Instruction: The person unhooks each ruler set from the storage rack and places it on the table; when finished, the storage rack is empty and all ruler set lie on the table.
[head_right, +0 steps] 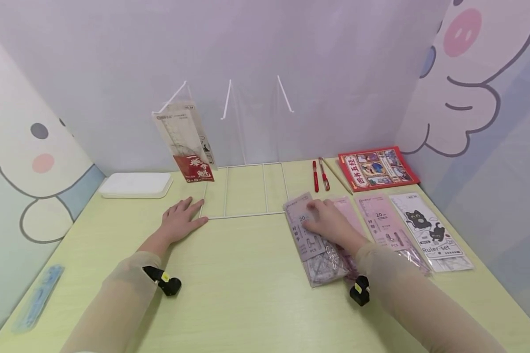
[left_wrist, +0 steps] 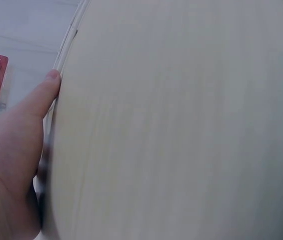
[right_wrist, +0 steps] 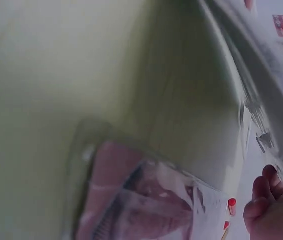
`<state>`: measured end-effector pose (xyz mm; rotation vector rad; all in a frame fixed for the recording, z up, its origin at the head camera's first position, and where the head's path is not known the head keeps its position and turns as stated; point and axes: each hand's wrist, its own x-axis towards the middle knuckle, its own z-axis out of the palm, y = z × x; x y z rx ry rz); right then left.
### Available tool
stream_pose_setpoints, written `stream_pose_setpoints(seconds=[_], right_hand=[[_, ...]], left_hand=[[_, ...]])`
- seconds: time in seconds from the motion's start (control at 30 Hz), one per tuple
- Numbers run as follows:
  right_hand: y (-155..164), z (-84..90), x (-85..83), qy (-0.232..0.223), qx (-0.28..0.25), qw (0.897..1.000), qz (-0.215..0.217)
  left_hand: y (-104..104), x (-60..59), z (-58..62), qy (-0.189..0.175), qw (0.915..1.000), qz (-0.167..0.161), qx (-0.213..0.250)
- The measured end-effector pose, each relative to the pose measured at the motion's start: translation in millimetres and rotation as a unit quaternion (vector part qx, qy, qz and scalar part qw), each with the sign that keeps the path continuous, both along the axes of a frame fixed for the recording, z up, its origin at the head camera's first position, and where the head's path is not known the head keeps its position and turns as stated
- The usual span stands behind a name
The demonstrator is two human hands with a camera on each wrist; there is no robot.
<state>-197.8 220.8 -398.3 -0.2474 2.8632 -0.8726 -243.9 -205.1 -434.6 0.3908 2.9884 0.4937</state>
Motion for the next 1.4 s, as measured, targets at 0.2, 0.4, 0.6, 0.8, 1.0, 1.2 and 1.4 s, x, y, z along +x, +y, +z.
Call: stream_pose_setpoints(seconds=[0.2,0.4,0.6,0.8,1.0,1.2,1.4], right_hand=[[0.0,-2.9,5.0,0.026,0.068,0.997,0.003],[2.4,-3.9,9.2,0.027,0.099,0.995,0.006],[6.8,-4.1,10.5,0.039,0.099,0.994,0.02],[7.2,0.0,7.3,0.027,0.06,0.998,0.012],[-12.4,13.1,-7.7,0.028,0.005,0.999,0.025],[-51.5,24.2,-32.9,0.047,-0.04,0.995,0.074],[-99.7,37.6,-55.6,0.069,-0.072,0.987,0.13]], left_hand=[[0.7,-0.2,0.9,-0.001,1.0,0.0,0.001],[0.4,-0.8,-0.6,0.0,1.0,-0.003,0.0],[-0.5,-1.3,-1.8,0.006,1.0,-0.004,0.002],[-0.7,-1.5,-2.4,0.008,1.0,-0.003,0.0],[-2.0,-1.8,-4.7,0.008,1.0,-0.003,0.0],[-3.1,-1.6,-5.0,0.012,0.9999,-0.004,0.002],[-2.1,-1.0,-2.6,0.01,0.9999,-0.006,0.004]])
